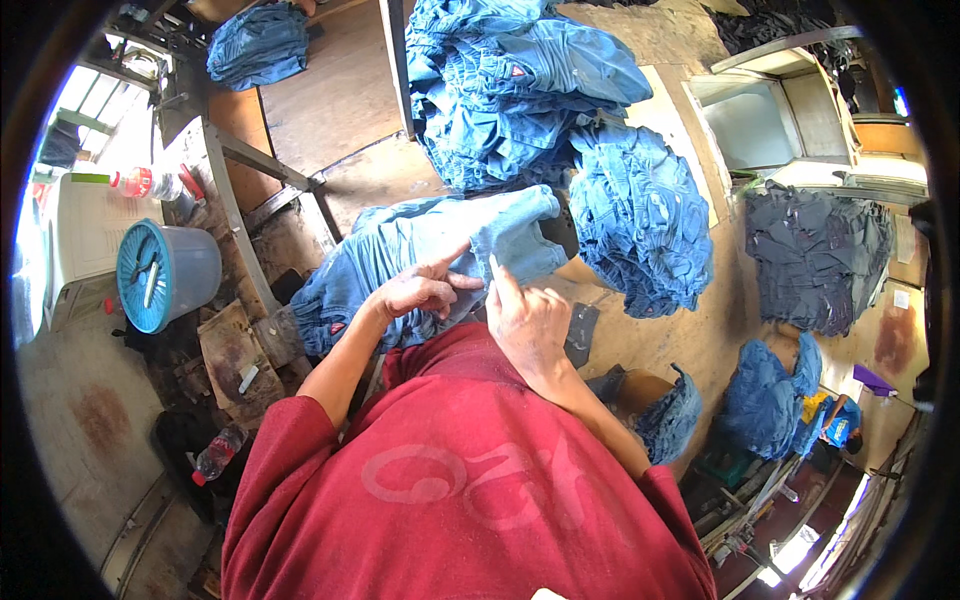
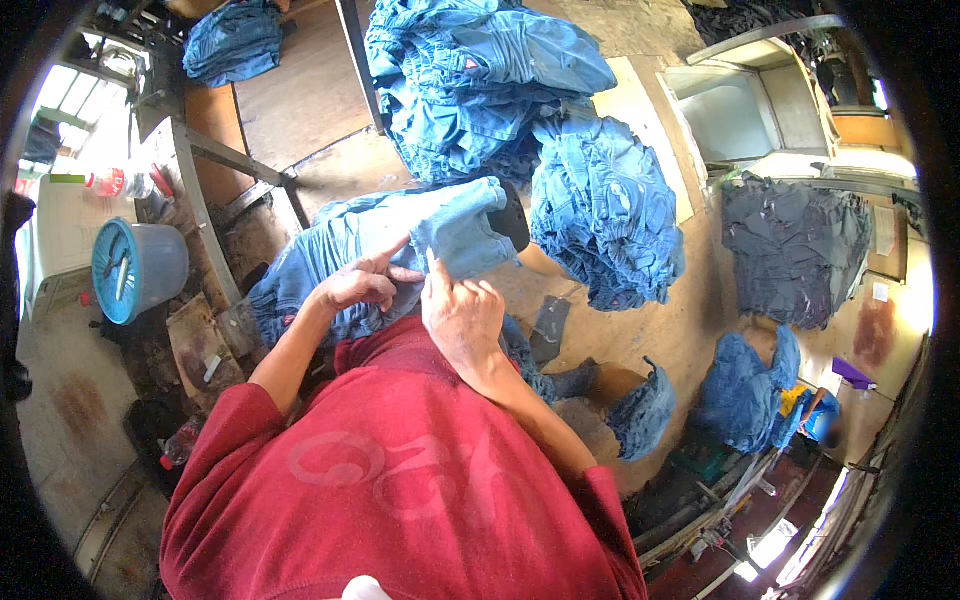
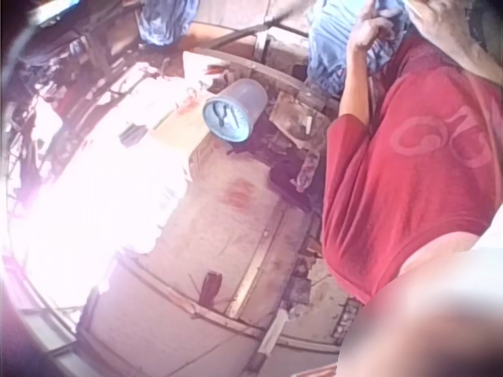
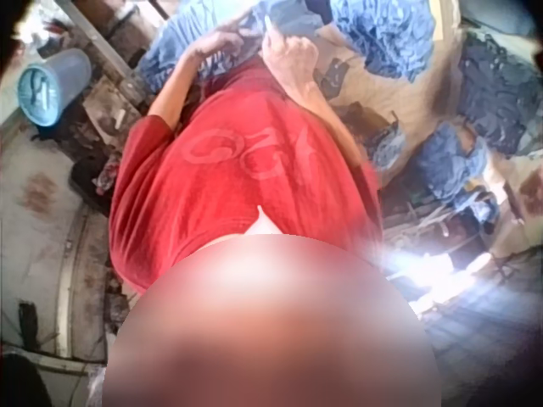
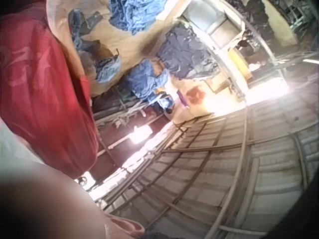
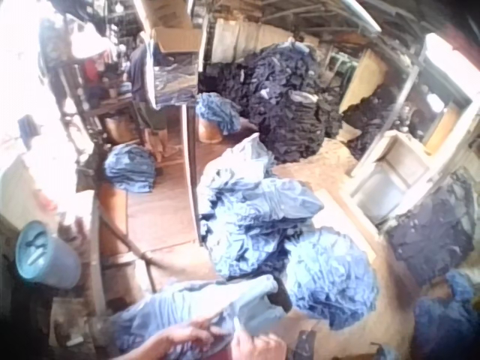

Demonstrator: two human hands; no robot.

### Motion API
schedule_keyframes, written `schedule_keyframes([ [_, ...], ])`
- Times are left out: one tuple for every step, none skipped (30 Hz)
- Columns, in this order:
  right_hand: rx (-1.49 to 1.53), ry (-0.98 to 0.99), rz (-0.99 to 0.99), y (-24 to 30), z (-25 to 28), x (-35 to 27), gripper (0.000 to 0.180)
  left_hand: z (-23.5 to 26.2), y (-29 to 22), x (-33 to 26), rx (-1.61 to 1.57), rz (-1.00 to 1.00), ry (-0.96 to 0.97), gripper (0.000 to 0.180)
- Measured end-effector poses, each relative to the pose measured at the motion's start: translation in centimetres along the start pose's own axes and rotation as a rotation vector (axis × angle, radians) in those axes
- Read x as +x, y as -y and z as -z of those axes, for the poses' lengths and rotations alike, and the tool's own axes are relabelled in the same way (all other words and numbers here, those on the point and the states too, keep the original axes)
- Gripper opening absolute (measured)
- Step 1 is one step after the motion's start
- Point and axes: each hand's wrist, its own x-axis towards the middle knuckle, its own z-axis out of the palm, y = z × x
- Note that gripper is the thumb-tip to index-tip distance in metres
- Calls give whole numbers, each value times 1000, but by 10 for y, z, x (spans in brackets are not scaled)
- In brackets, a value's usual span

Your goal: The person repeatedly picks up denim jeans from a pile, uses a small tool to scrape or mark a seam, and then places the jeans back on the pile. The process is repeated for multiple pairs of jeans.

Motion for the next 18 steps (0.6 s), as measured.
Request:
schedule_keyframes([
  [-104,-52,-47,1,0,-1,32,1,1,1,16,11,13,108],
  [-20,-15,35,0,0,0,32,2,2,2,-16,-3,12,110],
  [50,15,79,1,0,0,32,5,2,2,-44,-10,23,111],
  [142,62,144,1,0,1,32,5,4,2,-79,-17,57,112],
  [254,99,89,0,0,2,30,7,5,2,-133,2,57,110],
  [146,46,20,-1,1,2,30,7,6,2,-100,-8,49,108],
  [57,24,-11,-3,0,4,29,6,8,3,-63,-9,49,107],
  [-39,-17,-57,-6,0,4,29,7,6,2,-38,-26,30,106],
  [-35,89,-24,-8,0,4,26,5,6,3,-73,-30,38,103],
  [92,134,17,-12,0,3,24,6,1,0,-7,-46,57,102],
  [216,143,44,-17,0,1,22,10,-6,-4,56,-47,46,101],
  [347,154,95,-22,0,-3,21,14,-12,-12,123,-57,79,99],
  [632,207,-105,-33,-1,-6,19,26,-25,-21,286,-146,57,79],
  [793,232,-213,-52,-1,-7,23,42,-38,-34,451,-249,-126,54],
  [702,253,-370,-73,-7,-2,26,57,-47,-50,578,-305,-503,38],
  [526,148,-388,-95,-9,-3,26,76,-52,-68,824,-276,-944,43],
  [659,22,-465,-116,-18,0,31,99,-57,-90,1112,-60,-1238,62],
  [657,30,-594,-137,-25,1,44,120,-57,-111,1383,322,-1299,84],
])
